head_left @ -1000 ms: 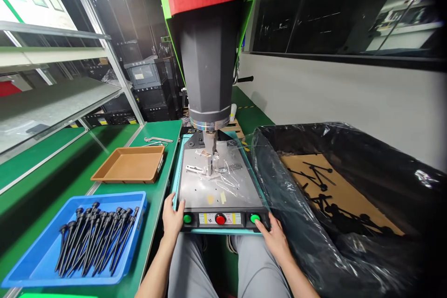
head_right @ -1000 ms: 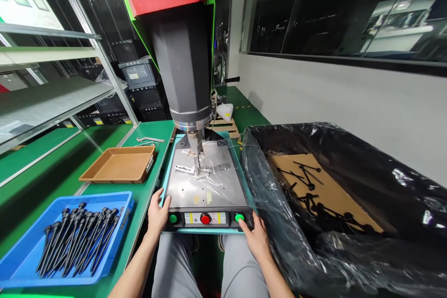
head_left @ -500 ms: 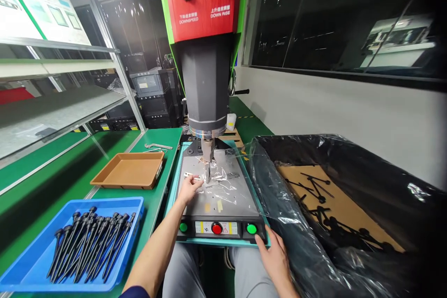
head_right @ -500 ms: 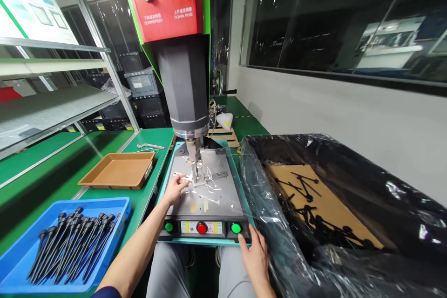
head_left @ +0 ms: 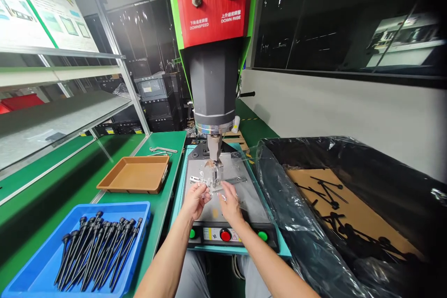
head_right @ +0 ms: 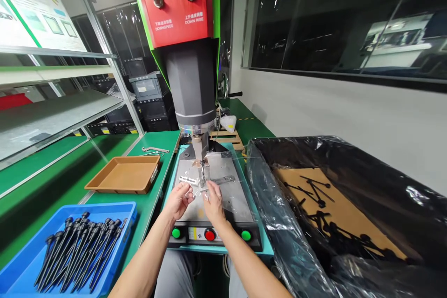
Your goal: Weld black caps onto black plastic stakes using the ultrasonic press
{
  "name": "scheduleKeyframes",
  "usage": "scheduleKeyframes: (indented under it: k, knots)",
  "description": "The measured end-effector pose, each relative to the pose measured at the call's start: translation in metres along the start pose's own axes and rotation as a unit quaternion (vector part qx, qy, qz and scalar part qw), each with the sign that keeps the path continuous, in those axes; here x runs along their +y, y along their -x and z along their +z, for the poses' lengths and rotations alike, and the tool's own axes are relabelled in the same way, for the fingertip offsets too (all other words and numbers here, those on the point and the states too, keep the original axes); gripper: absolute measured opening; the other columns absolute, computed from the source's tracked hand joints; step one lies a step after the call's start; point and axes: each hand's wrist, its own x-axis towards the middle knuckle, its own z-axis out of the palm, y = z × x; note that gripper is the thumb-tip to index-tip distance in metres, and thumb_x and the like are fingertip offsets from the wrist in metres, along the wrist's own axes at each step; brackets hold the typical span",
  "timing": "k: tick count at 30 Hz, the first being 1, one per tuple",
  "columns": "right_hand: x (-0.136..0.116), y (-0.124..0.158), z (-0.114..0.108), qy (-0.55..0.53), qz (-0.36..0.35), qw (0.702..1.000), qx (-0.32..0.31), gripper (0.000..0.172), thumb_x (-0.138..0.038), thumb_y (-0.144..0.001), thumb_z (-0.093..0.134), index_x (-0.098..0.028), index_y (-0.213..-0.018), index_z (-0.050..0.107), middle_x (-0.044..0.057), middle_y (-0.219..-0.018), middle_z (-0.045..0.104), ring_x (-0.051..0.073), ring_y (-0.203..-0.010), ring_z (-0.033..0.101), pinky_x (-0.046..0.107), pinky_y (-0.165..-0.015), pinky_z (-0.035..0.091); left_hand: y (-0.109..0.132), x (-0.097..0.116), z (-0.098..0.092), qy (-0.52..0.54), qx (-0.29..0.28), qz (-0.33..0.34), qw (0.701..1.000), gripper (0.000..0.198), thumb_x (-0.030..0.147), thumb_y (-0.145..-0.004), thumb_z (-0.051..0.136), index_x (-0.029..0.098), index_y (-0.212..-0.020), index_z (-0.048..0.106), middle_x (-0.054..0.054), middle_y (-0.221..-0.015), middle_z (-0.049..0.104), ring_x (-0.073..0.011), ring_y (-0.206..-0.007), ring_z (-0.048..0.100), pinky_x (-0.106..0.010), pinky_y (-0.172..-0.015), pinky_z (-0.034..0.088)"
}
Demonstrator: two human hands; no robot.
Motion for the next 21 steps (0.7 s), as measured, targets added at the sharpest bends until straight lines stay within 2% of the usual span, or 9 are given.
scheduleKeyframes:
  k: [3, 7, 10, 17, 21]
  knots:
    - [-0.005, -0.048, 0.012, 0.030, 0.004, 0.997, 0.064, 0.051, -0.041, -0.092, 0.044, -0.015, -0.135, 0.050, 0.018, -0.136, 0.046, 0.030, -0.129, 0.044, 0.049, -0.109, 0.037, 0.000, 0.006, 0.007, 0.041, -0.011, 0.004, 0.999, 0.037, 0.032, -0.065, 0.085, 0.015, -0.080, 0.056, 0.002, -0.070, 0.061, -0.0044, -0.054, 0.056, -0.018, -0.061, 0.050]
    - [-0.007, -0.096, 0.016, 0.040, 0.011, 0.999, 0.017, 0.047, -0.041, -0.088, 0.047, -0.014, -0.125, 0.058, 0.018, -0.128, 0.053, 0.031, -0.124, 0.047, 0.050, -0.108, 0.036, -0.006, 0.012, 0.010, 0.054, -0.021, 0.010, 0.998, 0.034, 0.031, -0.067, 0.084, 0.014, -0.080, 0.057, 0.002, -0.071, 0.062, -0.0053, -0.054, 0.058, -0.019, -0.059, 0.051]
    - [-0.006, -0.114, 0.013, 0.039, 0.020, 0.999, -0.007, 0.038, -0.040, -0.085, 0.050, -0.014, -0.110, 0.065, 0.017, -0.115, 0.061, 0.031, -0.114, 0.054, 0.048, -0.101, 0.041, -0.013, 0.015, 0.012, 0.060, -0.026, 0.006, 0.998, 0.034, 0.031, -0.067, 0.084, 0.015, -0.079, 0.057, 0.001, -0.071, 0.063, -0.0060, -0.055, 0.059, -0.019, -0.058, 0.051]
    - [-0.011, -0.119, 0.006, 0.029, -0.004, 1.000, 0.011, 0.033, -0.039, -0.085, 0.049, -0.016, -0.103, 0.064, 0.016, -0.114, 0.062, 0.028, -0.112, 0.054, 0.045, -0.101, 0.040, -0.031, 0.022, 0.017, 0.069, -0.017, 0.023, 0.997, 0.037, 0.033, -0.064, 0.085, 0.015, -0.078, 0.057, 0.002, -0.070, 0.063, -0.0062, -0.053, 0.059, -0.020, -0.057, 0.051]
    - [-0.018, -0.086, -0.005, 0.015, -0.001, 0.999, 0.030, 0.035, -0.044, -0.086, 0.048, -0.017, -0.104, 0.062, 0.016, -0.111, 0.063, 0.029, -0.109, 0.056, 0.047, -0.097, 0.043, -0.037, 0.026, 0.013, 0.021, -0.007, 0.042, 0.999, 0.041, 0.040, -0.061, 0.085, 0.016, -0.078, 0.056, 0.002, -0.072, 0.062, -0.0061, -0.054, 0.058, -0.021, -0.059, 0.051]
